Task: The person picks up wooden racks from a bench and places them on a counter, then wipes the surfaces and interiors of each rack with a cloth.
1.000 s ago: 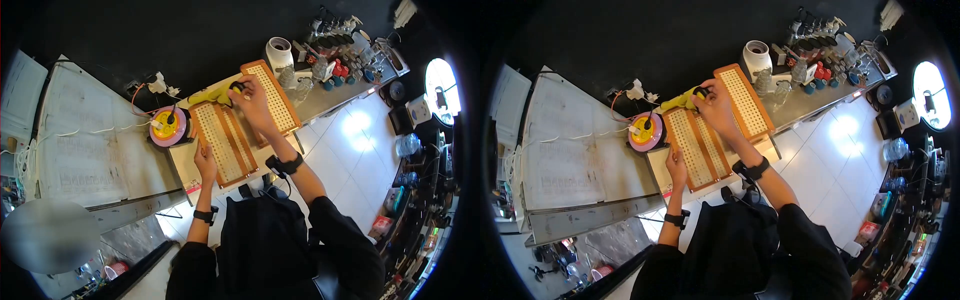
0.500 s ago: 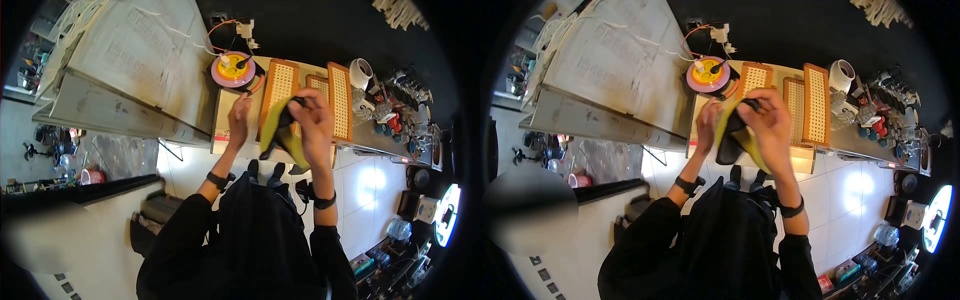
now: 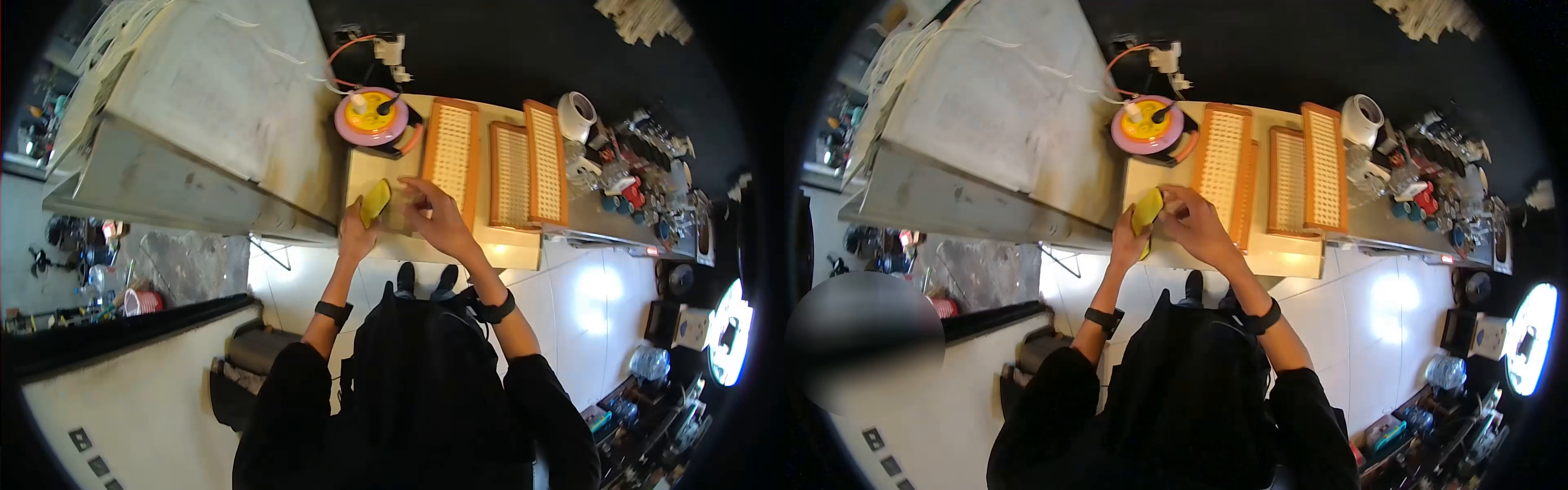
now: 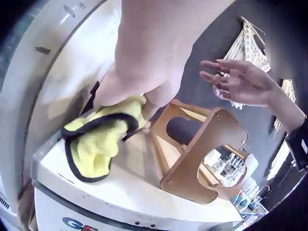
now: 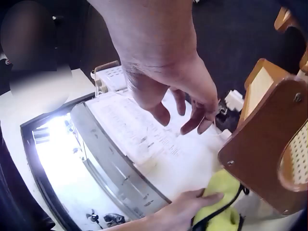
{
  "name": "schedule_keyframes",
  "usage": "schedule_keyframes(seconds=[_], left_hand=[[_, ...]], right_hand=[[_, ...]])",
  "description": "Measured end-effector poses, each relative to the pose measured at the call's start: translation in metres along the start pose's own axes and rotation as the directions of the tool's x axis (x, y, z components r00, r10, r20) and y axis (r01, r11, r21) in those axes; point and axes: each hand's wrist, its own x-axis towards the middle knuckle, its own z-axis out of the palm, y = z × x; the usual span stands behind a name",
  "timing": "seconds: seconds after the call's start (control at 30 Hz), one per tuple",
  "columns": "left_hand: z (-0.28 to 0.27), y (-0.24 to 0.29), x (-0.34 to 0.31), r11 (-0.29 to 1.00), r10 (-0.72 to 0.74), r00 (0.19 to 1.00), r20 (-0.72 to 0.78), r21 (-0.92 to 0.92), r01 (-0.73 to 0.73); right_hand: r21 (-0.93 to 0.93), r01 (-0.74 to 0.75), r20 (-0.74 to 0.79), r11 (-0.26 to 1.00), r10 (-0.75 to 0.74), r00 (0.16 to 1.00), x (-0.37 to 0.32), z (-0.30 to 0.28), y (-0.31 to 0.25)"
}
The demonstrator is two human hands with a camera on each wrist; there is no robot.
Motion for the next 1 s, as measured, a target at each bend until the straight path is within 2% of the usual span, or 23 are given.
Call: schedule_keyframes(seconds=[0.07,0.1,0.13,0.2,0.23,0.27,0.3,0.33,0.37,0.4,0.43,0.47,0.57,0.63,0.7,0.73,0.77,0.8,0.83,0.87,0.93,0.97,1.0], left_hand=[[0.018,-0.011,-0.003,0.937,0.257,0.961,-0.101,0.271,-0.222],[0.02,-0.009,-0.002,0.959,0.128,0.992,-0.004,0.254,-0.123],[0.022,-0.009,0.0,0.958,0.144,0.989,0.019,0.25,-0.144],[0.031,-0.013,0.003,0.964,0.185,0.983,-0.003,0.197,-0.181],[0.034,-0.013,0.005,0.956,0.153,0.987,0.041,0.248,-0.158],[0.041,-0.021,0.008,0.957,0.152,0.988,-0.005,0.249,-0.146],[0.047,-0.019,0.008,0.967,0.211,0.969,-0.125,0.17,-0.189],[0.039,-0.008,0.011,0.963,0.252,0.953,-0.167,0.142,-0.23],[0.036,0.011,0.009,0.976,0.212,0.947,-0.241,0.003,-0.218],[0.028,0.024,0.012,0.964,0.263,0.921,-0.287,0.039,-0.263],[0.025,0.041,0.013,0.961,0.212,0.916,-0.341,-0.099,-0.26],[0.018,0.079,0.005,0.962,0.199,0.916,-0.349,-0.107,-0.25],[0.026,0.14,-0.001,0.923,0.287,0.902,-0.323,-0.158,-0.351],[0.04,0.163,-0.002,0.932,0.356,0.904,-0.236,0.014,-0.363],[0.054,0.17,-0.005,0.926,0.377,0.901,-0.216,0.053,-0.374],[0.064,0.174,-0.007,0.921,0.389,0.9,-0.199,0.09,-0.378],[0.074,0.188,-0.016,0.896,0.444,0.858,-0.258,0.113,-0.43],[0.085,0.196,-0.026,0.891,0.453,0.855,-0.251,0.107,-0.441],[0.096,0.203,-0.035,0.915,0.367,0.905,-0.215,-0.094,-0.393],[0.107,0.213,-0.047,0.904,0.281,0.945,-0.166,-0.284,-0.319],[0.143,0.238,-0.073,0.914,0.293,0.931,-0.216,-0.222,-0.339],[0.164,0.244,-0.083,0.894,0.299,0.949,-0.097,-0.318,-0.315],[0.184,0.254,-0.095,0.871,0.31,0.95,0.025,-0.408,-0.273]], right_hand=[[0.079,-0.073,0.093,0.994,0.066,0.994,-0.016,-0.024,0.003],[0.021,-0.117,0.059,0.993,0.115,0.992,-0.023,-0.038,-0.003],[0.018,-0.121,0.031,0.993,0.12,0.992,-0.03,-0.052,0.0],[0.131,-0.226,-0.003,0.965,0.228,0.974,-0.046,-0.08,0.006],[0.107,-0.17,-0.055,0.98,0.177,0.983,-0.051,-0.092,0.01],[0.092,-0.175,-0.129,0.98,0.185,0.974,-0.059,-0.103,0.019],[0.093,-0.115,-0.185,0.989,0.131,0.974,-0.065,-0.112,0.03],[0.082,-0.056,-0.243,0.995,0.075,0.967,-0.071,-0.122,0.034],[0.072,-0.046,-0.284,0.996,0.064,0.957,-0.077,-0.132,0.029],[0.068,-0.033,-0.31,0.997,0.052,0.949,-0.083,-0.142,0.023],[0.145,-0.029,-0.36,0.989,0.081,0.929,-0.089,-0.148,0.017],[0.135,-0.022,-0.401,0.991,0.075,0.913,-0.096,-0.159,0.016],[0.027,-0.032,-0.489,0.999,0.041,0.871,-0.114,-0.192,0.02],[-0.032,-0.114,-0.558,0.993,0.077,0.826,-0.128,-0.212,0.022],[-0.038,-0.186,-0.6,0.982,0.126,0.79,-0.147,-0.236,0.015],[-0.044,-0.18,-0.614,0.983,0.116,0.781,-0.156,-0.246,0.022],[-0.081,-0.134,-0.64,0.988,0.051,0.767,-0.166,-0.256,0.031],[-0.116,-0.091,-0.659,0.989,-0.009,0.752,-0.178,-0.267,0.039],[-0.121,-0.086,-0.662,0.989,-0.016,0.749,-0.191,-0.279,0.045],[-0.055,-0.161,-0.634,0.985,0.09,0.768,-0.203,-0.293,0.046],[0.067,-0.301,-0.536,0.951,0.288,0.793,-0.222,-0.321,0.049],[0.163,-0.373,-0.403,0.913,0.407,0.819,-0.232,-0.335,0.051],[0.165,-0.36,-0.388,0.918,0.396,0.832,-0.236,-0.344,0.055]])
